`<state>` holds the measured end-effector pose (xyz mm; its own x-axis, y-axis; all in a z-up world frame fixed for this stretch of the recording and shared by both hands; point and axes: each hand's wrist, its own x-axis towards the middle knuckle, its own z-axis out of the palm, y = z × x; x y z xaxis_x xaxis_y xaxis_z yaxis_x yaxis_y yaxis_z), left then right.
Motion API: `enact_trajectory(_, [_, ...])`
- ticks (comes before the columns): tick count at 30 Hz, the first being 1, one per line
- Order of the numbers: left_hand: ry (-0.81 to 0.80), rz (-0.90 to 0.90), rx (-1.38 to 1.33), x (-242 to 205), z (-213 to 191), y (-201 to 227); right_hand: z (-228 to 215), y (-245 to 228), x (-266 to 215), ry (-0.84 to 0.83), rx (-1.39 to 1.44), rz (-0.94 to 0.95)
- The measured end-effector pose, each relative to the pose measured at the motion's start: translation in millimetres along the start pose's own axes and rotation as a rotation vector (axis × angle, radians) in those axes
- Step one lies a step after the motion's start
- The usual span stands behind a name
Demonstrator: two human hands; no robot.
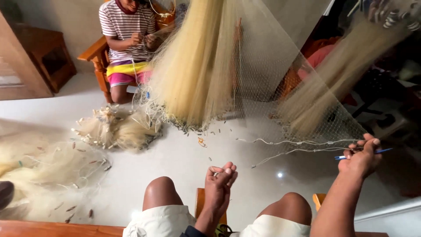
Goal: Manually attaching lead sinkers to the bottom edge of a fishing net by threading and tying them.
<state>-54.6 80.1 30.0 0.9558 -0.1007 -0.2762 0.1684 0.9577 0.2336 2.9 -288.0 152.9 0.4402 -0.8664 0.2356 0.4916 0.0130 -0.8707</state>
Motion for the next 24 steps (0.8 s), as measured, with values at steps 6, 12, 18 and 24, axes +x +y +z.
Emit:
enact_trajectory(6, [-0.063, -0.112, 0.067, -8, 19, -35, -15, -23, 36, -0.017, -0.066, -0.111])
enact_trajectory(12, [-0.048, -0.183, 0.111, -14, 26, -57, -22, -43, 46, 0.026, -0.086, -0.167])
enact_trajectory(18, [-0.038, -0.057, 0.165, -5, 7, -51, -24, -36, 29, 0.037, -0.121, -0.096])
enact_trajectory(24, [0.082, 0.123, 0.147, 27, -45, -3, -24, -7, -13, 0.001, -0.091, 0.034])
